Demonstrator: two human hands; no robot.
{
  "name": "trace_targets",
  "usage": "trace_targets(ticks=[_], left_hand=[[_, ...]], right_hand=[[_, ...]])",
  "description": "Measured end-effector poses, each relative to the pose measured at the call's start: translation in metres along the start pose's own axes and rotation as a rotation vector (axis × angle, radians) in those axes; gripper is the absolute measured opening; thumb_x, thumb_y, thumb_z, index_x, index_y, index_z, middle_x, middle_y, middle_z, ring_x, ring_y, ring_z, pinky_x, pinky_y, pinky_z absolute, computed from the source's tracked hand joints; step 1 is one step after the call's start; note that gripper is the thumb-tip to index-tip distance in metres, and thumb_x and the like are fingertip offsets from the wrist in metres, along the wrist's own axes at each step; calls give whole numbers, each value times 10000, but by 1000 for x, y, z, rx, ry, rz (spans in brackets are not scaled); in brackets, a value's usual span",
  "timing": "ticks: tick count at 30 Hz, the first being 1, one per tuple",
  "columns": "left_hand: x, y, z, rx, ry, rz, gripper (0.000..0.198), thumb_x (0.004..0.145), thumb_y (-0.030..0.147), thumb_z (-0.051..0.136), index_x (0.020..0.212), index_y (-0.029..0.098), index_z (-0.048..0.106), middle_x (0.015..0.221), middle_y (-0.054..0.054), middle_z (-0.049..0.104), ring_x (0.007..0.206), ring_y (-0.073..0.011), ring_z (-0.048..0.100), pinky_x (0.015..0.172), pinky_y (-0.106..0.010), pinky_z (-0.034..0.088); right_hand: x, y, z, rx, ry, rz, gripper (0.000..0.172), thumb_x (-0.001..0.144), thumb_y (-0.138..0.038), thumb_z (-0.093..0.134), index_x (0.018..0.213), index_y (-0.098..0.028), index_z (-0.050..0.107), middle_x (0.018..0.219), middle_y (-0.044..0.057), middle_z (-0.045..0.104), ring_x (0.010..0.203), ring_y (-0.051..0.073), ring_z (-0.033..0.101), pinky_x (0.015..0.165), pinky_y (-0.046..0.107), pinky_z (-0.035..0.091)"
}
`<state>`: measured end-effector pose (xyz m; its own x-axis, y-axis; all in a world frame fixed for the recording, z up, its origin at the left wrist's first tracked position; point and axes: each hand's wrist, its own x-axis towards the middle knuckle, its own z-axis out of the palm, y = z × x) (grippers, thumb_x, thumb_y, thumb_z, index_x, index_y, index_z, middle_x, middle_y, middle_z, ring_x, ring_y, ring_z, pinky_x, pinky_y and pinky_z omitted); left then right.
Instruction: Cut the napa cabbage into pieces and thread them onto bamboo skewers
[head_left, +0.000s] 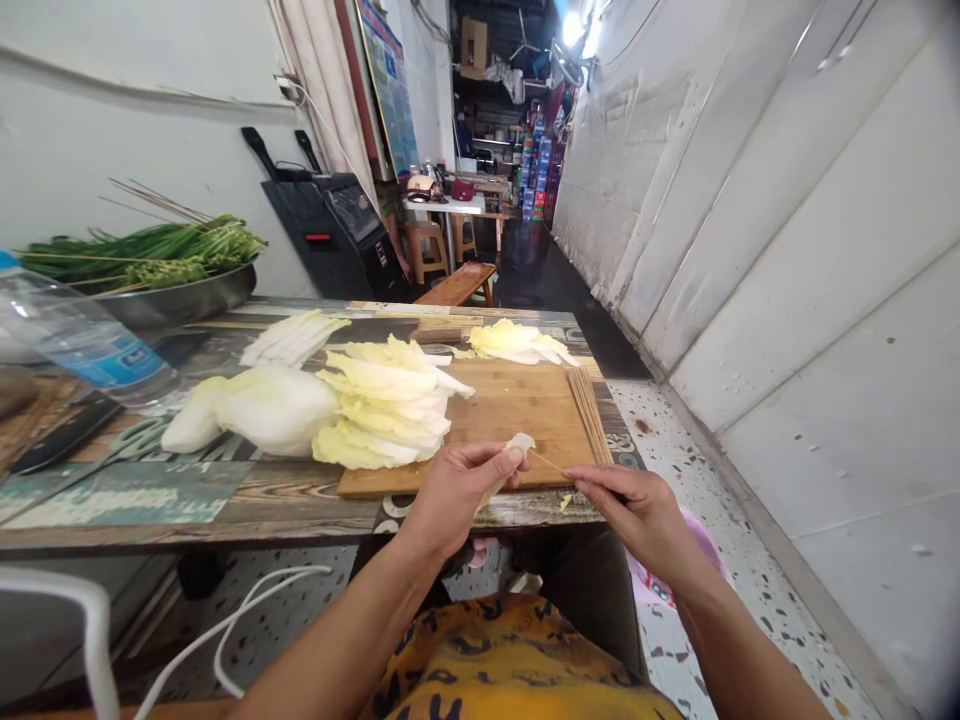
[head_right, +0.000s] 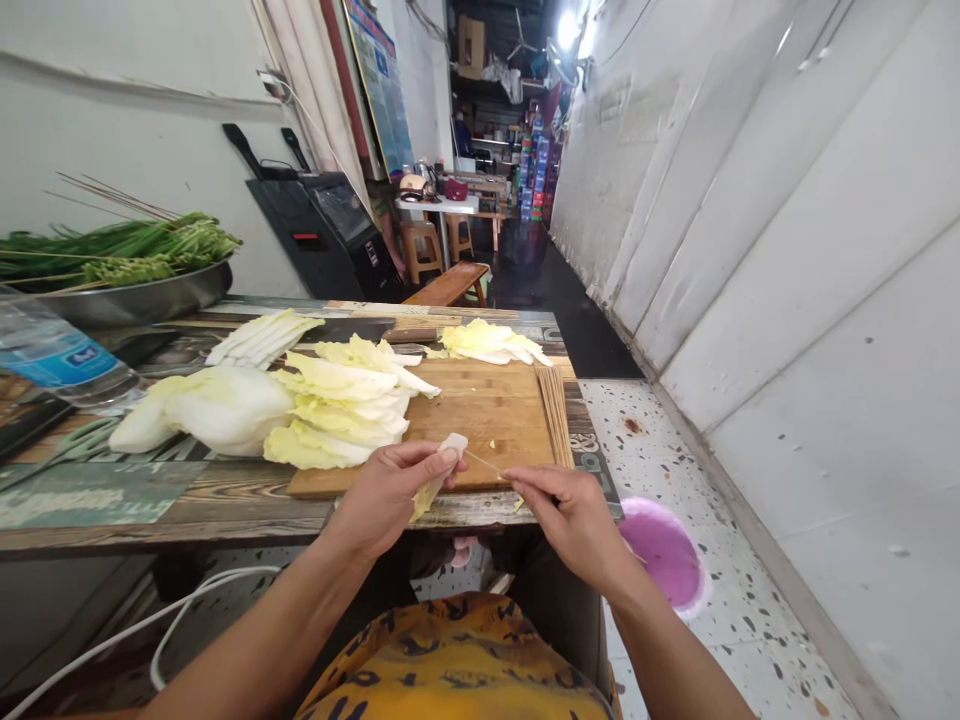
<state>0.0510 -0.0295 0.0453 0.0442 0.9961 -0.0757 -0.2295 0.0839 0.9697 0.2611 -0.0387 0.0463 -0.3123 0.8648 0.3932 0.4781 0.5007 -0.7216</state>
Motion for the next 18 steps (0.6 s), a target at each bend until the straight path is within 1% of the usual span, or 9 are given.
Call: trace_targets(ticks=[3,8,10,12,15,18], left_hand=[[-2,0,2,25,8,19,237,655,400,754,645,163,741,572,-22,629,587,-123,520,623,-237,416],[-8,-6,13,81,-61,28,200,693,372,733,660,175,745,610,-17,650,617,-131,543,645,-240,421],[-9,-9,16,94,-50,44,199,706,374,723,678,178,746,632,-15,656,649,-139,557,671,-243,427],[-9,-11,16,115,-21,47,212,719,385,713,684,177,745,626,-12,647,663,-141,558,683,-243,426],[-5,-14,13,111,39,15,237,703,406,722,689,169,741,617,-11,643,616,-126,536,635,-233,422],[-3,-16,11,111,85,13,248,686,410,735,732,166,747,635,-16,665,584,-117,539,596,-226,430]], right_hand=[[1,1,3,27,-1,-5,188,868,-239,575,960,-241,740,900,12,751,772,155,702,711,241,555],[7,-3,12,173,-36,24,192,887,-260,557,978,-226,723,914,18,747,823,158,695,746,253,543],[9,-5,14,211,-45,40,194,897,-269,541,972,-216,713,904,19,744,819,156,691,747,254,539],[10,-5,14,191,-47,44,192,899,-274,537,965,-210,705,881,18,739,787,148,685,725,245,535],[5,1,9,90,-40,35,186,895,-275,543,963,-208,704,856,21,731,748,143,671,699,238,527],[-4,9,1,-6,-18,42,184,895,-264,540,946,-213,710,873,30,731,769,153,668,715,252,522]])
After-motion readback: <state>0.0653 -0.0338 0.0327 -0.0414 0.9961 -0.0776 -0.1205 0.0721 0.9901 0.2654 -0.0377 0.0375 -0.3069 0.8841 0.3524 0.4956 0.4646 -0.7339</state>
